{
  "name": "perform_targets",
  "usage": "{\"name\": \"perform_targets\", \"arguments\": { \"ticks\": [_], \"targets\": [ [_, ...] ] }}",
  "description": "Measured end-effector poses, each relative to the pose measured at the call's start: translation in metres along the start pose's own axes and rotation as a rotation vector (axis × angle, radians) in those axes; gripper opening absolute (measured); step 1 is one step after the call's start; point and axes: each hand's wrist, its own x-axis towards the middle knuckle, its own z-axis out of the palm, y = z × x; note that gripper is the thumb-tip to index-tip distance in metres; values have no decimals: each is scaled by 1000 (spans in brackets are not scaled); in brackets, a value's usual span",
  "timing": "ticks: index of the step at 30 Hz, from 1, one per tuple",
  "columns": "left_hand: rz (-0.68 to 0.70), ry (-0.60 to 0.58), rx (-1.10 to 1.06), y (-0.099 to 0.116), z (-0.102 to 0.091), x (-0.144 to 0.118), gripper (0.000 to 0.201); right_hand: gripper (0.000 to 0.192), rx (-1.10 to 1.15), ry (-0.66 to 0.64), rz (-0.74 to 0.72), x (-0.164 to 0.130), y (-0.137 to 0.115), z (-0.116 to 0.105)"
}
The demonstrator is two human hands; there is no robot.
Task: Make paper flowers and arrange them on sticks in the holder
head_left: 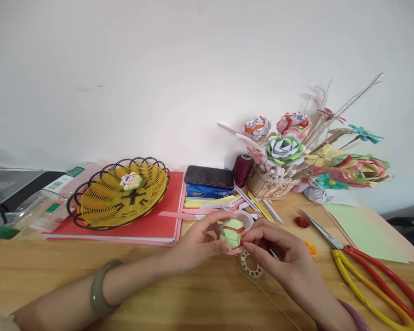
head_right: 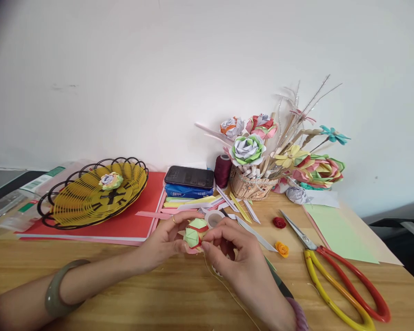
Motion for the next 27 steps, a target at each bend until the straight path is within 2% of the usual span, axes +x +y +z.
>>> {"name": "perform_targets", "arguments": {
  "ticks": [3, 11, 14, 18, 27],
  "targets": [
    [29, 41, 40, -2, 0, -1, 47, 10, -37, 51, -61, -2, 2, 1],
    [257, 167, 297, -6, -1, -5, 46, 7, -233, 113, -283, -6, 6, 5],
    [330, 174, 374, -5, 0, -7, 45, 7, -230, 157, -288, -6, 5, 6],
    [383, 153, 455, -5, 1, -9, 44, 9, -230, 124, -287, -6, 6, 7],
    [442, 120, 421, -8, -1, -9, 44, 10, -129, 65, -180, -4, 2, 5]
  ]
}}
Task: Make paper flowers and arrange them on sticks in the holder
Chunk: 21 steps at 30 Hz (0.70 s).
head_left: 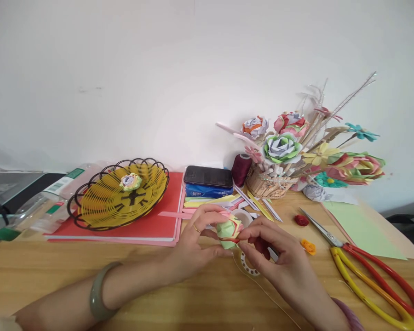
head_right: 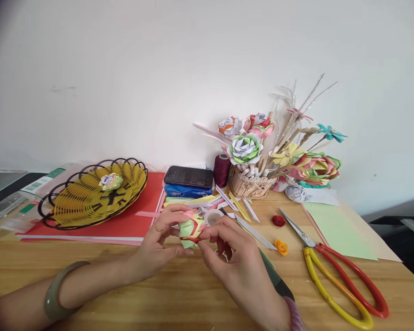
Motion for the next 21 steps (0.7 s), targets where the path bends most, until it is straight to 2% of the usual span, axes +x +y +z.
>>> {"name": "perform_targets", "arguments": {
  "ticks": [7, 12, 14, 16, 19, 21],
  "targets": [
    [57, -38, 30, 1, -1, 0, 50, 13, -69, 2, -101, 0, 1, 0],
    [79, -71, 48, 1, -1, 1, 54, 12, -348, 160, -326, -8, 7, 5],
    [74, -71, 44, 1, -1, 0, 51, 12, -357, 183, -361, -9, 6, 5],
    [79, -69, 40, 1, -1, 0, 47, 12, -217, 104, -266, -8, 2, 2],
    [53, -52, 18, 0, -1, -2, 44, 20, 48, -78, -12, -1, -3, -6],
    [19, -41, -12, -1, -1, -2, 45, 23, 161, -161, 91, 3, -2, -10]
  ]
}}
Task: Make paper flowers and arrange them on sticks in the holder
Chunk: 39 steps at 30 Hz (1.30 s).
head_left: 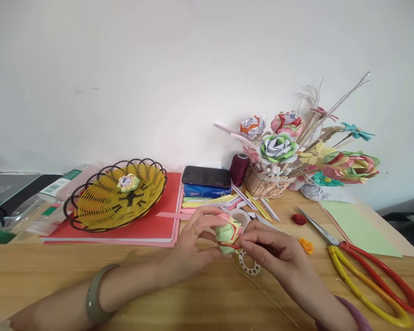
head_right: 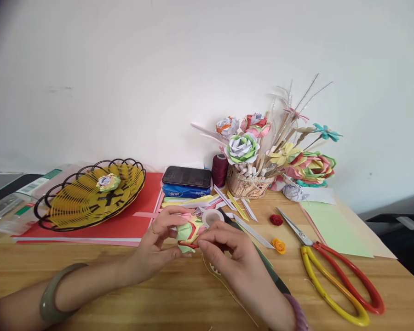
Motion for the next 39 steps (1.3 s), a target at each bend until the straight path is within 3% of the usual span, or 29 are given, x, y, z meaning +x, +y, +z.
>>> {"name": "perform_targets", "arguments": {
  "ticks": [4, 14, 19, 23, 39],
  "targets": [
    [-70, 20, -93, -2, 1, 0, 45, 22, 71, -60, 46, 3, 5, -3],
    [-106, 62, -121, 0, 2, 3, 47, 21, -76, -50, -23, -3, 0, -4],
    [-135, 49, -171, -2, 2, 4, 49, 29, 77, -116, 96, 0, 1, -7],
    [-158, 38, -217, -1, 3, 4, 49, 22, 202, -120, 190, 1, 5, -4],
    [-150, 5, -173, -2, 2, 1, 53, 18, 227, -65, 233, 3, 5, 2]
  ]
}}
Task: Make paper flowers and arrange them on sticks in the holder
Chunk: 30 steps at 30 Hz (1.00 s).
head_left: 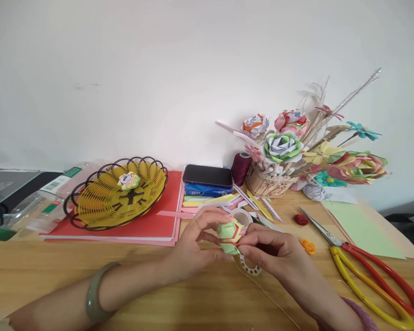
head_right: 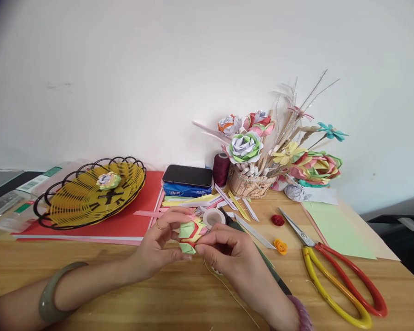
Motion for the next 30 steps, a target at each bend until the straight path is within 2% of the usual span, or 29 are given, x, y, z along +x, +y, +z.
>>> {"name": "perform_targets", "arguments": {
  "ticks": [15, 22, 26, 30],
  "targets": [
    [17, -16, 50, 0, -1, 0, 51, 16, -33, 43, 33, -1, -3, 2],
    [9, 14, 40, 0, 0, 0, 47, 23, -184, -5, -125, -2, -2, -1],
    [24, 15, 66, 1, 0, 1, 44, 20, -283, 0, -220, -4, 0, -2],
    [34, -15, 126, 2, -1, 0, 42, 18, -306, 15, -206, -5, 1, -1]
  ]
}}
